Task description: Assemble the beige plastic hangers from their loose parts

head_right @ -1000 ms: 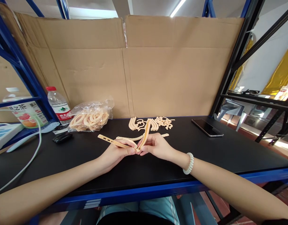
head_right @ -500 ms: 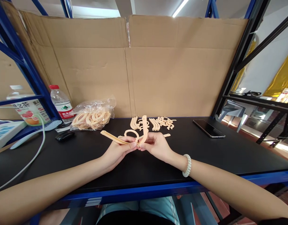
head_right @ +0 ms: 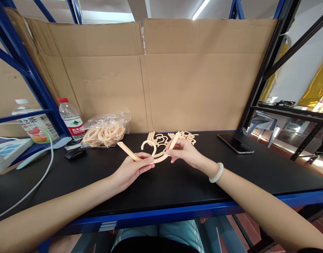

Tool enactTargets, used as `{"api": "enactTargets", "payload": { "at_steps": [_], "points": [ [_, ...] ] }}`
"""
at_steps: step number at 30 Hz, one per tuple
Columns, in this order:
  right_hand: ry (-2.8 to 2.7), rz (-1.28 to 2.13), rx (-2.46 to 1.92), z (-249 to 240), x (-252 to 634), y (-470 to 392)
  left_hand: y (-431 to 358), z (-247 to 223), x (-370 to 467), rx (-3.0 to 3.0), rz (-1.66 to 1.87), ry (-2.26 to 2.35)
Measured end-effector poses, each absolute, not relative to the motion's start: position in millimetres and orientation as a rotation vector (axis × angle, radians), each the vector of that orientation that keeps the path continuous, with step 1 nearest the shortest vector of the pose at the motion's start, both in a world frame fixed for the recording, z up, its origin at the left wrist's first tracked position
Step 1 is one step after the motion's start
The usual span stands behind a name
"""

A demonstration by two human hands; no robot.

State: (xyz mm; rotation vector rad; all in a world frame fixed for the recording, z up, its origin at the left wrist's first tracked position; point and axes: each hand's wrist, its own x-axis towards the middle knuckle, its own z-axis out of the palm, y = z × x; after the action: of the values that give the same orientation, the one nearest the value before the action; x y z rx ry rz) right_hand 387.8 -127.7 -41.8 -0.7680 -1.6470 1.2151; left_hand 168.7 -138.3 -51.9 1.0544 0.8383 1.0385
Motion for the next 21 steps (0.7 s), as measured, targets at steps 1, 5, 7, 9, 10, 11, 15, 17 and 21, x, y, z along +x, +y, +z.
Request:
{"api": "enactTargets", "payload": {
  "at_steps": [1, 5, 7, 9, 10, 11, 15, 17, 21],
  "points": [
    [-1.69, 1.225, -0.782, -36, 397, -125, -137, -52, 168, 1.051, 1.036, 0.848],
    [-2.107, 1.238, -0.937, -18, 430, -117, -129, -51, 163, 1.011, 1.025, 0.868],
    [-2.221, 1.19, -1.01, -14, 440, -112, -124, -48, 159, 0.975, 1.023, 0.894],
    [-2.313, 1.058, -1.064, -15, 445, -108, -119, -43, 154, 0.97, 1.024, 0.917],
    [-2.357, 0.969, -1.084, -16, 447, -106, -116, -41, 151, 0.992, 1.018, 0.925],
    [-2.397, 0.884, -1.1, -17, 447, -105, -113, -39, 147, 1.035, 0.998, 0.933],
    [-2.477, 0.761, -1.151, -20, 448, -103, -102, -33, 136, 1.426, 0.842, 1.004],
    [-2.476, 0.749, -1.161, -20, 449, -104, -98, -33, 133, 1.701, 0.801, 1.04],
    [-2.473, 0.758, -1.163, -19, 451, -104, -97, -30, 131, 2.314, 0.702, 1.106]
  ]
}}
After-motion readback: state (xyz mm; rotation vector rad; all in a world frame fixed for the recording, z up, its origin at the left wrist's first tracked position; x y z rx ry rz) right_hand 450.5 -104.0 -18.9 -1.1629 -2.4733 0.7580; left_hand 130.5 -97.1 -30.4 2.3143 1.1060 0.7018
